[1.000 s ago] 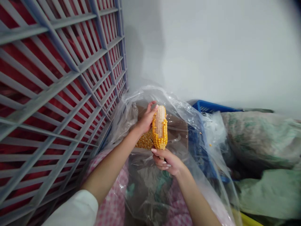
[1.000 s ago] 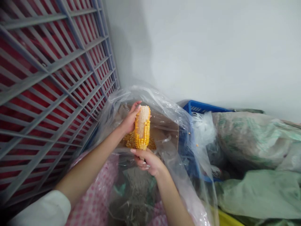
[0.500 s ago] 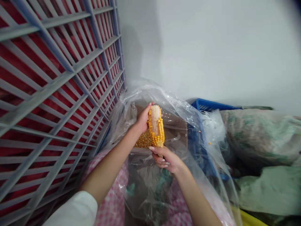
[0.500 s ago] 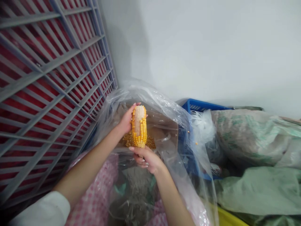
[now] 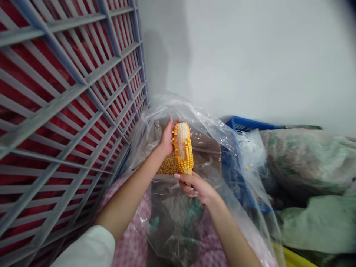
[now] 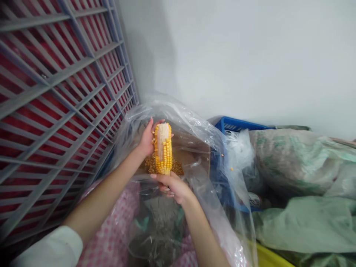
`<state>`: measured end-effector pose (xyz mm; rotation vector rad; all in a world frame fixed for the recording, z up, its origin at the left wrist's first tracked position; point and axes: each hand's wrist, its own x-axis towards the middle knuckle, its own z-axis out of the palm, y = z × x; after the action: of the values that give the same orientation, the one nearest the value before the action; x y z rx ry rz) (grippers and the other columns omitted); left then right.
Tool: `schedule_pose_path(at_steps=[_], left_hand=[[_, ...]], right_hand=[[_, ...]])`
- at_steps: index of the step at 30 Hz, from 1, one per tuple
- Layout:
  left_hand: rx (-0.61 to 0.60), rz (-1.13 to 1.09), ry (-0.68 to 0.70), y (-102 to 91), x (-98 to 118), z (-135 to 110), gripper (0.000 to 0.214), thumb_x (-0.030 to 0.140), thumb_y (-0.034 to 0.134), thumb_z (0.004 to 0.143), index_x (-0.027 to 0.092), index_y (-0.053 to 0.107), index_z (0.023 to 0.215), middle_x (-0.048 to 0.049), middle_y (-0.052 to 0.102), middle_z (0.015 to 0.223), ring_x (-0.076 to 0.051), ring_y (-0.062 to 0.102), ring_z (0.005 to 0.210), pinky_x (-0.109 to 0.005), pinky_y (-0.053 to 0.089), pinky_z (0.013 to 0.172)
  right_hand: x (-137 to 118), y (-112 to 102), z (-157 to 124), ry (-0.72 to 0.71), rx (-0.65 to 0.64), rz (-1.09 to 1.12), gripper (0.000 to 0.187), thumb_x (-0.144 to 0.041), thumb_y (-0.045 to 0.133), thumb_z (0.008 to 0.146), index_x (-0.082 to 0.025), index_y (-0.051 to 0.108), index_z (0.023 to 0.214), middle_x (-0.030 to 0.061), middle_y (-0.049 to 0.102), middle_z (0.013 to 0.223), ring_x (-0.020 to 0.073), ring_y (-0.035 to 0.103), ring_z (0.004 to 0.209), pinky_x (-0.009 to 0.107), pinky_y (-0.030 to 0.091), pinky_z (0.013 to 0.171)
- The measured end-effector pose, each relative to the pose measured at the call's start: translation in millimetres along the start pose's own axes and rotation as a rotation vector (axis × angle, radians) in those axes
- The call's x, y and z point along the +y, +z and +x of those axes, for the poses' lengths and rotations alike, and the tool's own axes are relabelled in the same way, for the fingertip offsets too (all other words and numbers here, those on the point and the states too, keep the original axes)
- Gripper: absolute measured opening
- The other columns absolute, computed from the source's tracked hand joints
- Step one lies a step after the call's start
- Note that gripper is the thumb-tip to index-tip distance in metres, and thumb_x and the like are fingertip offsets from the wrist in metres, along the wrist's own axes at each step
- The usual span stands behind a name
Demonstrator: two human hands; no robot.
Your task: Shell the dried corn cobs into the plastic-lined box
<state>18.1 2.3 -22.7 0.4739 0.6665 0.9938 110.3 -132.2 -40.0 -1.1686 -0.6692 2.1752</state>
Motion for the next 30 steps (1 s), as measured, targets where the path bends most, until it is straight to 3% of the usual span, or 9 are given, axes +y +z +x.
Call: schedule_pose_path(at_steps=[4,8,14,18,22,30], left_hand=[[0.058,0.092,-0.024,-2.7,-2.0,3.9,0.028,0.034,0.049,0.074,0.022,0.047,0.099,0.0012,0.056,0.068,-0.015,0.060,0.057,-0.029,0.048,0.055],[-0.048,0.175,0.093,-6.7,-13.8,5.1,0.028,0.030,0.054,0.071,0.025,0.041,0.096,0.0044,0.055,0.071,-0.013,0.059,0.057,-0.026,0.047,0.054],[-0.108,0.076,0.092,-5.1,-13.6,0.8,0.030,0.022,0.050,0.068,0.021,0.044,0.096,0.0029,0.057,0.071,-0.013,0.058,0.062,-0.025,0.046,0.060],[-0.164,-0.101,-0.040,1.1,-4.6,-3.8,0.027,0.027,0.040,0.075,0.019,0.052,0.098,-0.0028,0.062,0.080,-0.016,0.061,0.073,-0.029,0.047,0.067],[-0.139,-0.060,-0.144,-0.8,-10.2,-2.2,0.029,0.027,0.046,0.078,0.025,0.052,0.107,-0.0016,0.063,0.088,-0.014,0.061,0.074,-0.026,0.046,0.067],[-0.107,0.100,-0.034,-3.4,-17.8,0.2,0.029,0.027,0.054,0.076,0.026,0.052,0.105,-0.0002,0.059,0.086,-0.011,0.057,0.066,-0.021,0.044,0.058]], right_hand=[[2.0,-1.3,0.2,0.027,0.011,-0.026,0.036,-0.038,0.063,0.067,-0.019,0.034,0.058,-0.0123,0.029,0.034,0.0001,0.014,0.027,0.016,0.005,0.028],[7.9,-3.2,-2.3,0.056,-0.038,-0.006,0.040,-0.042,0.062,0.067,-0.018,0.033,0.055,-0.0116,0.031,0.033,-0.0007,0.014,0.026,0.016,0.005,0.028],[6.3,-4.6,-3.3,0.030,-0.076,0.095,0.041,-0.042,0.065,0.065,-0.018,0.034,0.054,-0.0117,0.031,0.031,-0.0010,0.014,0.025,0.015,0.006,0.027],[-1.0,-5.1,-1.5,-0.005,-0.135,0.175,0.041,-0.040,0.064,0.067,-0.018,0.033,0.053,-0.0118,0.029,0.031,-0.0009,0.012,0.024,0.014,0.007,0.027],[-1.6,-4.6,0.9,0.013,-0.176,0.244,0.036,-0.038,0.062,0.069,-0.018,0.036,0.056,-0.0124,0.029,0.032,-0.0007,0.011,0.025,0.014,0.007,0.027],[2.9,-1.5,4.2,0.037,-0.195,0.306,0.036,-0.034,0.062,0.070,-0.018,0.033,0.057,-0.0120,0.031,0.034,-0.0006,0.012,0.025,0.015,0.006,0.027]])
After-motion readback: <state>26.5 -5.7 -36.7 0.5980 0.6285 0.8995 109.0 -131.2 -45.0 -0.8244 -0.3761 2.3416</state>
